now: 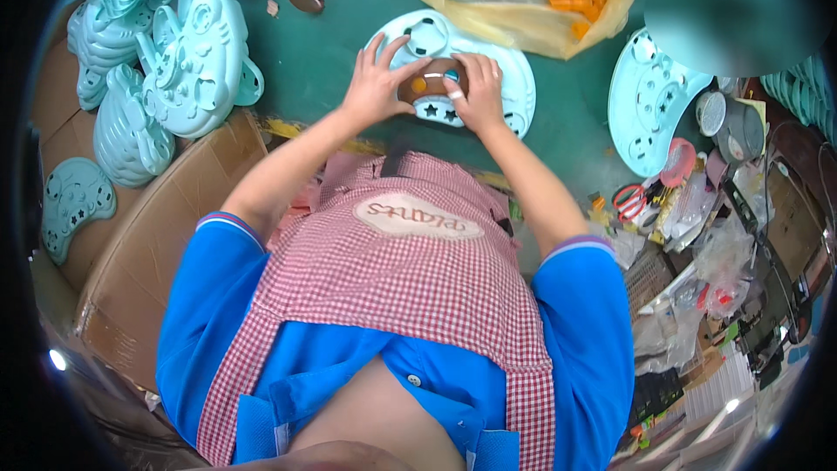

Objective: The person assembles light blue plastic trays by inserting orange and brown plastic pieces into designated slots. They repeatedly pick trays from a stack, insert the pieces, and place the completed trays aside. The person also moves a cardboard box labeled 'SPEAKER' to clear the workspace.

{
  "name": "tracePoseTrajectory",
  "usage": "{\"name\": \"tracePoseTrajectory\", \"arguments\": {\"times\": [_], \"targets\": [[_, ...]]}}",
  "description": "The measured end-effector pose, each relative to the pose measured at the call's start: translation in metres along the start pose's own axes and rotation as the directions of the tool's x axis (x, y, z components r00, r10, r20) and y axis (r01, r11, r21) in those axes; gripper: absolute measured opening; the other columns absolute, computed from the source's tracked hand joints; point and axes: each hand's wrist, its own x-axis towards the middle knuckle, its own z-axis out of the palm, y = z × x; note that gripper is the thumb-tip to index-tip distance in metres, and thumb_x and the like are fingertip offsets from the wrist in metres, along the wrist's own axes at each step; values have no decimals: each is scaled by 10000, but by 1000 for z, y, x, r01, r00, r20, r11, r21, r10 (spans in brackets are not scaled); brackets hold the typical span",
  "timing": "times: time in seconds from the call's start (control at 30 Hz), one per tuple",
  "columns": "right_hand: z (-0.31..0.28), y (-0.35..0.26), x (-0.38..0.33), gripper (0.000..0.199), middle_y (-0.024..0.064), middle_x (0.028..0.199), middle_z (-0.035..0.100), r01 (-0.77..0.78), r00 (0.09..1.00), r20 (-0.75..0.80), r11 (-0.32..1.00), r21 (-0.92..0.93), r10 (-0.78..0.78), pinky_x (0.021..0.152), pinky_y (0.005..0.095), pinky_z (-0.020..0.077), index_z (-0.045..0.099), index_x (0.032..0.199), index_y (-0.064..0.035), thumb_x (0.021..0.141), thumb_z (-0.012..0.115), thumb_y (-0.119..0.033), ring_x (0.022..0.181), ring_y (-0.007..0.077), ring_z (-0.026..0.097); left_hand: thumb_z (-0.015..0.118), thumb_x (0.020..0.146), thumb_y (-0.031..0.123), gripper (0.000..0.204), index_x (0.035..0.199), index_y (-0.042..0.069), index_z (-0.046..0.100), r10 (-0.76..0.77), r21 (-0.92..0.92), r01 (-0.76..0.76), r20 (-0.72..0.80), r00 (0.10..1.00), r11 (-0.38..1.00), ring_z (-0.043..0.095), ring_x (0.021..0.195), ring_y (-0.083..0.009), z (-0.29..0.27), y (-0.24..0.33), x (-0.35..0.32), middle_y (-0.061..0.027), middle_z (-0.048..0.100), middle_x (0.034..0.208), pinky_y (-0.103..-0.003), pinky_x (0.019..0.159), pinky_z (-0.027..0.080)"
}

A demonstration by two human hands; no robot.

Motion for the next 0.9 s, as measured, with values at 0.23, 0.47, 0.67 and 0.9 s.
{"name": "tracePoseTrajectory", "arguments": {"times": [0.23, 0.47, 0.67, 0.9], "targets": [[-65, 7, -65, 676, 182, 1261, 556, -730, 499, 78, 371, 575, 863, 994, 361, 405, 453, 1314, 98, 884, 643, -389, 1130, 266, 544, 722, 673, 650, 1076, 1484, 129, 246, -735, -625, 666, 207, 645, 408, 202, 1317, -435, 19, -26, -23, -255, 224, 1441, -498, 1110, 186], [-191, -70, -83, 336, 136, 1016, 679, -105, 730, -564, 878, 467, 387, 721, 344, 523, 623, 1110, 68, 835, 701, -107, 828, 213, 643, 637, 821, 251, 485, 1237, 11, 574, -398, -251, 316, -432, 809, 915, 503, 1217, -352, -171, -105, -43, -206, 547, 1295, -438, 1059, 352], [-238, 88, -141, 360, 231, 1113, 641, -598, 795, -538, 512, -617, 280, 861, 433, 476, 597, 1204, 10, 872, 622, -128, 967, 391, 617, 648, 711, 208, 668, 1352, 117, 483, -730, 518, 674, -133, 671, 526, 565, 1169, -305, -240, -263, -69, -137, 582, 1272, -418, 992, 450], [-190, 40, -44, 352, 183, 1120, 633, -168, 933, -356, 805, -570, -57, 939, 440, 418, 609, 1178, -27, 832, 635, -87, 1048, 362, 570, 744, 725, 235, 559, 1236, 65, 596, -440, -435, 174, -644, 625, 883, 621, 1024, -246, -185, -131, -78, -107, 653, 1128, -349, 870, 495]]}}
